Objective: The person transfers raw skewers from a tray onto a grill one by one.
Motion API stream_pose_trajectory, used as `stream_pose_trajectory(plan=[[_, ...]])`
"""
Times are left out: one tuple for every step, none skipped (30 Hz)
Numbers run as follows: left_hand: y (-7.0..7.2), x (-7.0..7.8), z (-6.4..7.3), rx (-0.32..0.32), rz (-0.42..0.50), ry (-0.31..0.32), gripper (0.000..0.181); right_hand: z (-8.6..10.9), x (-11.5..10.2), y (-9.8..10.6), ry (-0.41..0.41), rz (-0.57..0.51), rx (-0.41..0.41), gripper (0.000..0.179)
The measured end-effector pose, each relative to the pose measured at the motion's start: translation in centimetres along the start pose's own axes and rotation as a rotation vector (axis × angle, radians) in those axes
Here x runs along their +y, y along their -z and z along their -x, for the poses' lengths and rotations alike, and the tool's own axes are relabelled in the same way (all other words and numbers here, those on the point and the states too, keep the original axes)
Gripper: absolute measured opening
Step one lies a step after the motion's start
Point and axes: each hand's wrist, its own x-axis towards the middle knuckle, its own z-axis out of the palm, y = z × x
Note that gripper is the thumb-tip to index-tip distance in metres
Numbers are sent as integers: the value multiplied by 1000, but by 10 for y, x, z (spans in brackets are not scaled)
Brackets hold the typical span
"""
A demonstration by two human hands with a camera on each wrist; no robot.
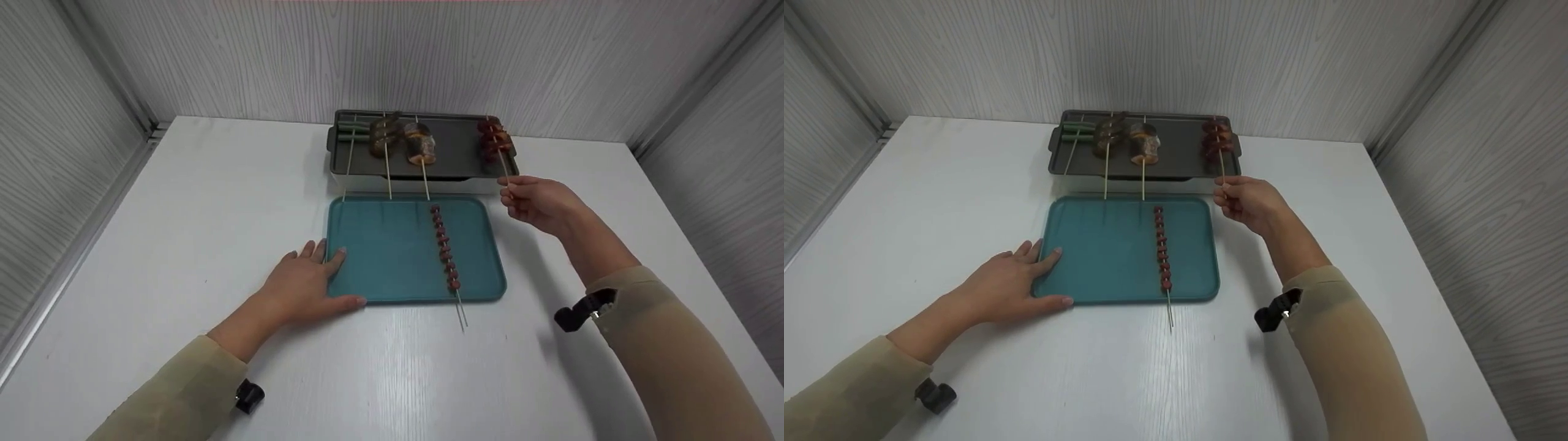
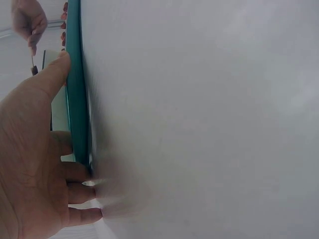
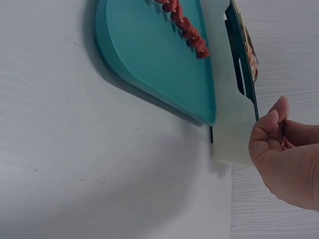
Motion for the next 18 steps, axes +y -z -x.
stream_pose_trajectory(plan=[[0, 0, 0, 0, 2, 0, 105, -1, 0, 0, -4, -5, -4, 39], [0, 0, 0, -1, 3, 0, 105, -2, 0, 0, -7, -12, -8, 40], [0, 0, 0, -2, 4, 1, 105, -3, 0, 0, -10, -16, -6, 40], [0, 0, 0, -4, 5, 3, 105, -4, 1, 0, -15, -23, -10, 41], [0, 0, 0, -6, 6, 5, 105, -6, 1, 0, -19, -25, -10, 42], [0, 0, 0, -7, 5, 6, 105, -7, 1, 0, -22, -25, -10, 43], [0, 0, 0, -9, 4, 8, 105, -8, 2, 0, -23, -22, -5, 43], [0, 0, 0, -10, 4, 9, 105, -9, 2, 0, -25, -19, -2, 44], [0, 0, 0, -11, 3, 10, 105, -10, 3, 0, -26, -16, 1, 44], [0, 0, 0, -12, 3, 11, 106, -10, 3, 0, -27, -17, -2, 46], [0, 0, 0, -13, 2, 11, 105, -11, 4, 0, -28, -15, 1, 46], [0, 0, -1, -13, 1, 11, 105, -12, 4, 1, -29, -17, 1, 47], [0, 0, -1, -11, 1, 11, 105, -12, 5, 1, -30, -20, 3, 47], [0, 0, -1, -10, 1, 12, 105, -13, 5, 1, -31, -21, 3, 48], [0, 0, -1, -8, 1, 12, 104, -13, 6, 2, -32, -22, 2, 48], [0, 1, -1, -7, 0, 13, 104, -14, 6, 2, -33, -23, -2, 49], [0, 1, 0, -5, 0, 14, 104, -14, 7, 3, -34, -22, -3, 49], [0, 1, 0, -2, 0, 15, 103, -14, 7, 3, -34, -20, -4, 49]])
